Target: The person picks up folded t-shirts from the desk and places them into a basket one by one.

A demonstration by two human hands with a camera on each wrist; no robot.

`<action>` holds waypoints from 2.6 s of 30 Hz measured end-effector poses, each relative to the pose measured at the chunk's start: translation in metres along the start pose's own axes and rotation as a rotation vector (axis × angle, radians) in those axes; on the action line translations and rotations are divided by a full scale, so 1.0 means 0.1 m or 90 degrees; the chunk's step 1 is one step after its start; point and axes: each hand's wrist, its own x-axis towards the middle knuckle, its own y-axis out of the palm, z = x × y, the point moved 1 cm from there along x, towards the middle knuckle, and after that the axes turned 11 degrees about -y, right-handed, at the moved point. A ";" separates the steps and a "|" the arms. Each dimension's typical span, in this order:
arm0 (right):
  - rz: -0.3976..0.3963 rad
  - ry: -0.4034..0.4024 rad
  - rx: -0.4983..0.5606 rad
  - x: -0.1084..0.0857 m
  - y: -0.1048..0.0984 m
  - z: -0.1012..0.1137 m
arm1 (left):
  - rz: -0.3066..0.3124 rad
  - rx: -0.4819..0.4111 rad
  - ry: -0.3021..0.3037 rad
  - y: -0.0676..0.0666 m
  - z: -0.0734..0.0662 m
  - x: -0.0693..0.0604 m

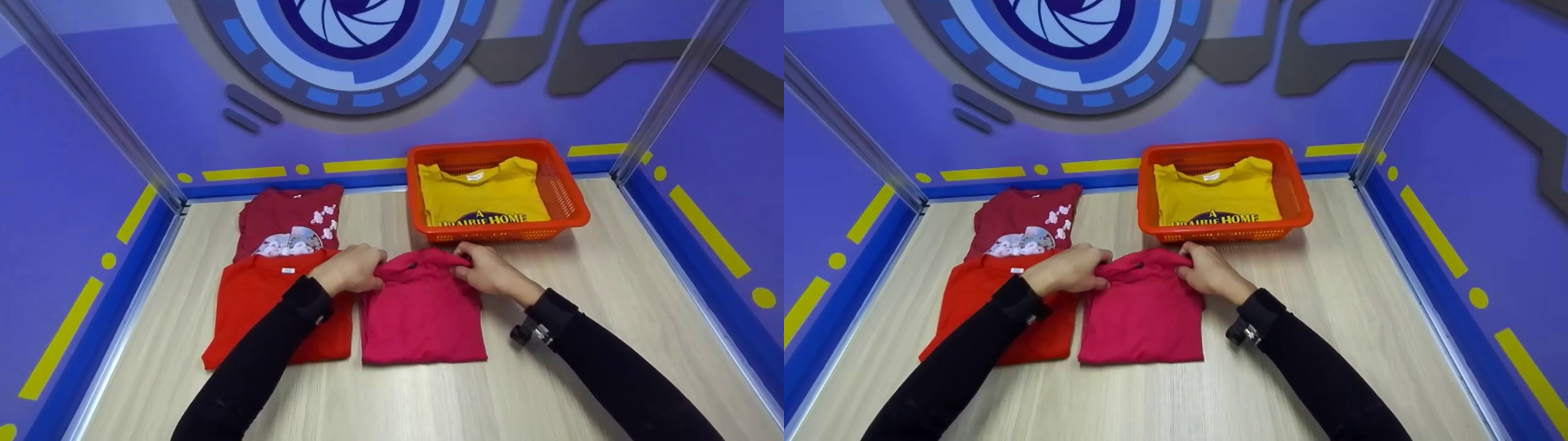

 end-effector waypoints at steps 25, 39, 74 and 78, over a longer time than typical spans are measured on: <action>0.013 -0.017 0.130 -0.10 -0.30 0.00 | -0.002 -0.171 0.100 -0.18 0.18 -0.20; -0.094 -0.062 0.127 -0.29 -1.12 0.37 | -0.090 -0.284 0.139 -0.69 -0.12 -0.35; -0.154 0.133 -0.039 0.64 -2.04 -0.43 | -0.193 -0.311 -0.072 -1.11 -0.67 1.37; -0.112 0.137 -0.117 0.73 -2.01 -0.51 | -0.182 -0.313 -0.115 -1.02 -0.72 1.50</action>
